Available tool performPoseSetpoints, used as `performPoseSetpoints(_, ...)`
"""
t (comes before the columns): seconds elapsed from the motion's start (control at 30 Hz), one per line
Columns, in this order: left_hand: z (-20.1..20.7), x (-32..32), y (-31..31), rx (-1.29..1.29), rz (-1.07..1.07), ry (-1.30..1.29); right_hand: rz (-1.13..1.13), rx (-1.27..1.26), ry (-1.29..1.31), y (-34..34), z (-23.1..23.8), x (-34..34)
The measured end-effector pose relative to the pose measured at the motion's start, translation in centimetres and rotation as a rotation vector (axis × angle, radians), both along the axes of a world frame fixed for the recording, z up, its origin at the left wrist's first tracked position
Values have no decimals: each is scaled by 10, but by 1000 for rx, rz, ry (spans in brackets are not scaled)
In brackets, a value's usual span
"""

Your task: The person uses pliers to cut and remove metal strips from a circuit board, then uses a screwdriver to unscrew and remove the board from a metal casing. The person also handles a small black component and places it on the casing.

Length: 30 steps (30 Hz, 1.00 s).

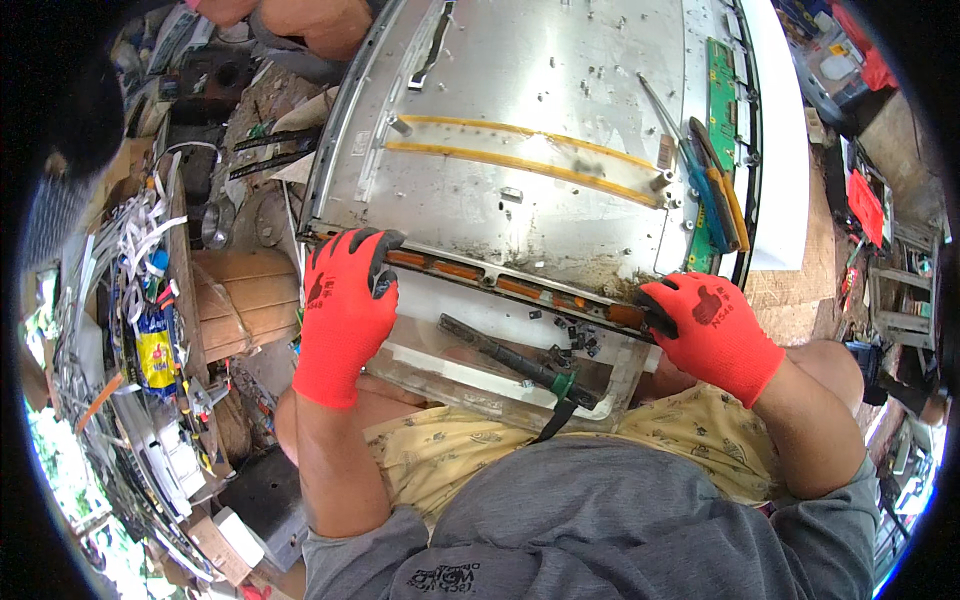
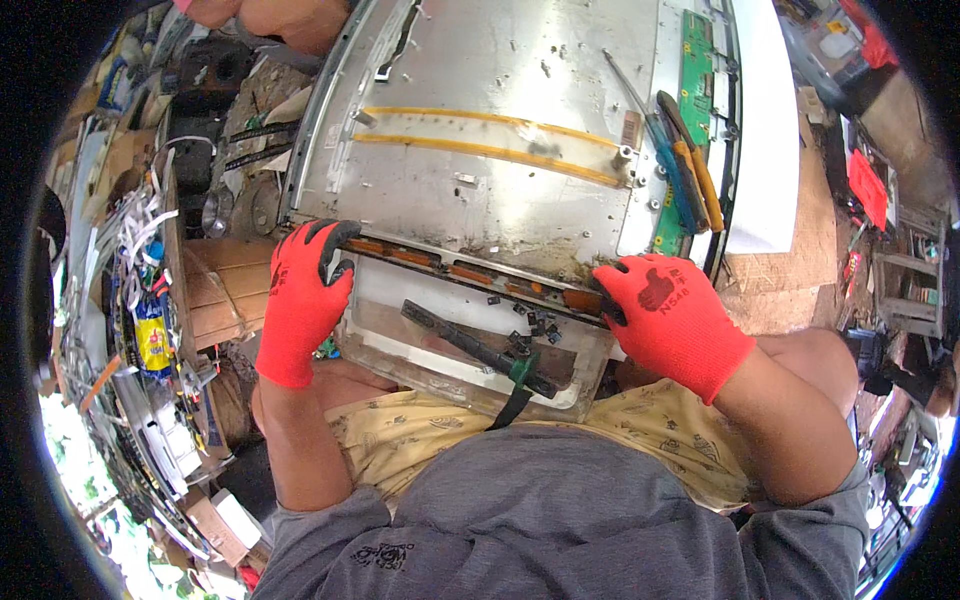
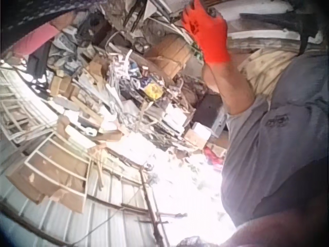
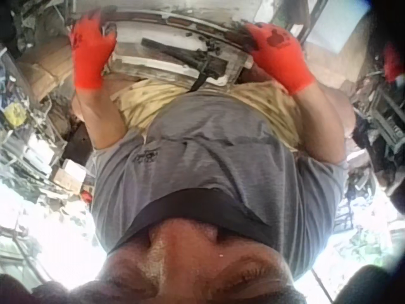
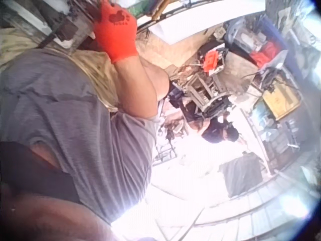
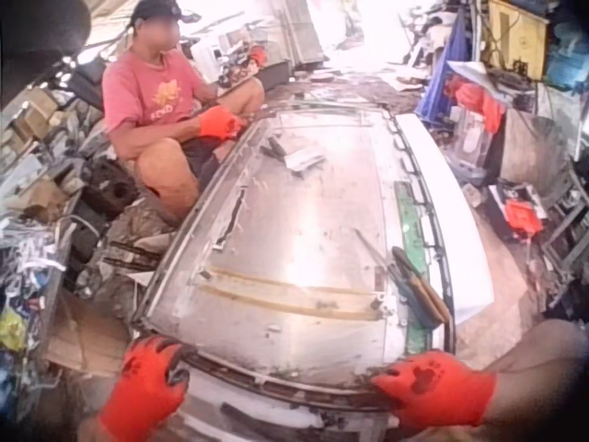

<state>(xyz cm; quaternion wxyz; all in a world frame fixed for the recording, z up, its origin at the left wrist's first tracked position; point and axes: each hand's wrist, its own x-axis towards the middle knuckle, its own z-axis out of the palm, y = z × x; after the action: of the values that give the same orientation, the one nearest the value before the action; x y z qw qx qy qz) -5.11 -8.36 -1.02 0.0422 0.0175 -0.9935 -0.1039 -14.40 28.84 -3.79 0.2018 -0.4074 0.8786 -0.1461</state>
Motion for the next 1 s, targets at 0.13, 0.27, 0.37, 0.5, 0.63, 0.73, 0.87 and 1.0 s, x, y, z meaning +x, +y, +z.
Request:
performPoseSetpoints(0.13, -2, 7, -12, 5, 2, -5, -30, -20, -15, -2, 2, 0)
performPoseSetpoints(0.27, 11, 17, -38, 23, 149, 72, -111, -96, -4, -1, 14, -7)
performPoseSetpoints(0.37, 30, 22, -60, 137, 311, 51, -167, -114, -9, -1, 25, -12)
performPoseSetpoints(0.5, 33, 23, -65, 193, 294, 39, -214, -160, 32, 0, 26, -12)
performPoseSetpoints(0.63, 23, 23, -77, 182, 253, 54, -200, -127, -22, -1, 29, -15)
performPoseSetpoints(0.73, 21, 20, -86, 268, 324, -5, -218, -150, -52, 3, 30, -20)
performPoseSetpoints(0.87, 15, 22, -84, 167, 307, -40, -320, -185, 10, 13, 35, -32)
performPoseSetpoints(1.0, 14, 25, -96, 171, 344, -25, -382, -228, -34, 22, 40, -39)
